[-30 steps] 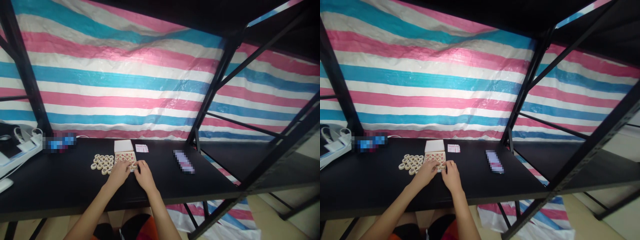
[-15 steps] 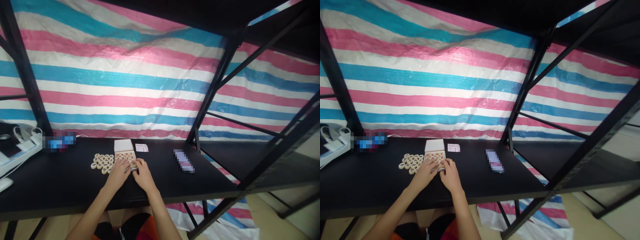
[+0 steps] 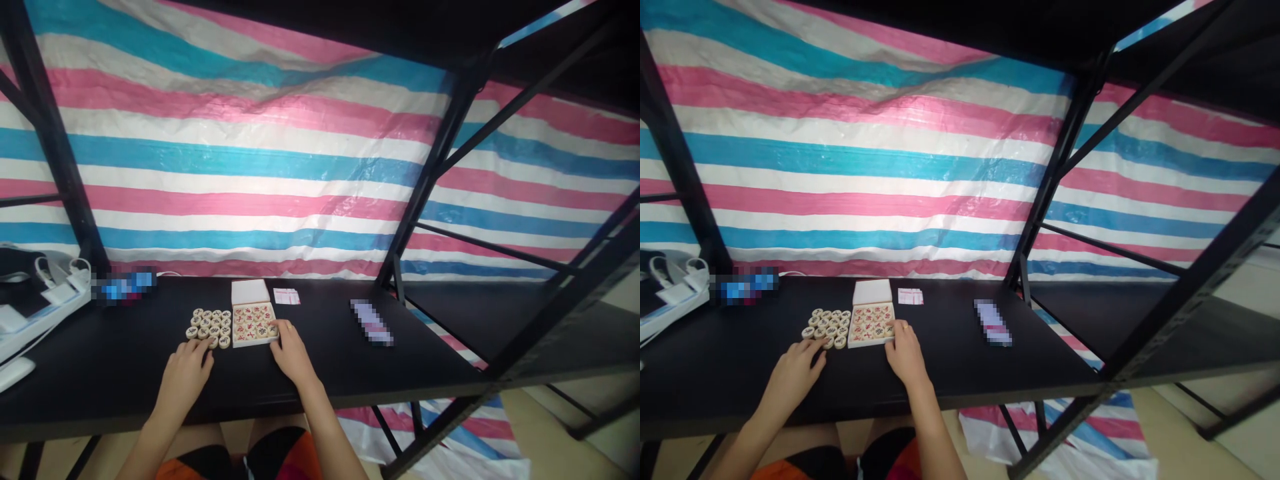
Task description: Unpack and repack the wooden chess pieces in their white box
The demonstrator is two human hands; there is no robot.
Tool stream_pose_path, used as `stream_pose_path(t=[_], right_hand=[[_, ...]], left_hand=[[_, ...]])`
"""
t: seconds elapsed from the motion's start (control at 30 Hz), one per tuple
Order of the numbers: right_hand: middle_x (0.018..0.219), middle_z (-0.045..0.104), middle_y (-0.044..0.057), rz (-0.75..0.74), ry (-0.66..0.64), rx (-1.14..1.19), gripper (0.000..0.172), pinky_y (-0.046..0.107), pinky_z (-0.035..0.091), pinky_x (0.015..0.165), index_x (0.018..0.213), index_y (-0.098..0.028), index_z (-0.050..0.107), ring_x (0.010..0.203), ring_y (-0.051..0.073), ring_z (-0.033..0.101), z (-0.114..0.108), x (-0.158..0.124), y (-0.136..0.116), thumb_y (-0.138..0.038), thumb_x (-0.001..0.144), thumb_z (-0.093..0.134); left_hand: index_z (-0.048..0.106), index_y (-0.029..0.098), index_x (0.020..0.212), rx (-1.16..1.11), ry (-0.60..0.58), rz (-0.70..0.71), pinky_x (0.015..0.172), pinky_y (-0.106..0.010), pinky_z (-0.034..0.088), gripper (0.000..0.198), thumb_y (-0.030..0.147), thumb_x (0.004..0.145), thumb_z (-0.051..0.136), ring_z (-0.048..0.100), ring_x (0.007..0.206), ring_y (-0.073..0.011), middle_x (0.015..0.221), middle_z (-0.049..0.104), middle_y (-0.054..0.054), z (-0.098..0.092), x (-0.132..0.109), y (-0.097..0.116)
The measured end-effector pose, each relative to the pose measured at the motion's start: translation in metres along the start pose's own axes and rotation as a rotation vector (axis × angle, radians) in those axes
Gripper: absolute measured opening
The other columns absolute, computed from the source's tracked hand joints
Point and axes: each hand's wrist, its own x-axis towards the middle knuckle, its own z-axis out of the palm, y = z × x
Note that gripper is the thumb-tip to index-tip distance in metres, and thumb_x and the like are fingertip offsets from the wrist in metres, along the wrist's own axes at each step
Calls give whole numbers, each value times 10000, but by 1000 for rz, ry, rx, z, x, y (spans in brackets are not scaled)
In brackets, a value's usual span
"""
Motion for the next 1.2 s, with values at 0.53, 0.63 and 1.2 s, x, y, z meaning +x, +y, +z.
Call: stream_pose_path(t=[0.53,0.63,1.2], right_hand=[[1110,574,100,-5,-17,23,386,385,446,937,1110,-166,536,1049,228,543,1,1,3,-67,755,421],[1096,583,90,-11,1,25,384,378,457,925,1095,-182,544,1034,219,554,2,1,3,-64,751,422],[1098,578,79,-4,-4,35,365,376,447,936,1069,-199,561,1042,220,551,3,1,4,-62,758,427]], left_hand=[[621,198,937,-268,-33,152,815,-338,415,171,257,917,462,615,926,-229,955,698,-53,-15,38,52],[621,198,901,-256,-57,205,837,-351,400,153,209,905,468,609,935,-234,926,693,-56,-10,51,69],[604,196,925,-256,-109,215,815,-355,405,195,163,899,413,595,906,-235,903,668,-74,-6,57,69]])
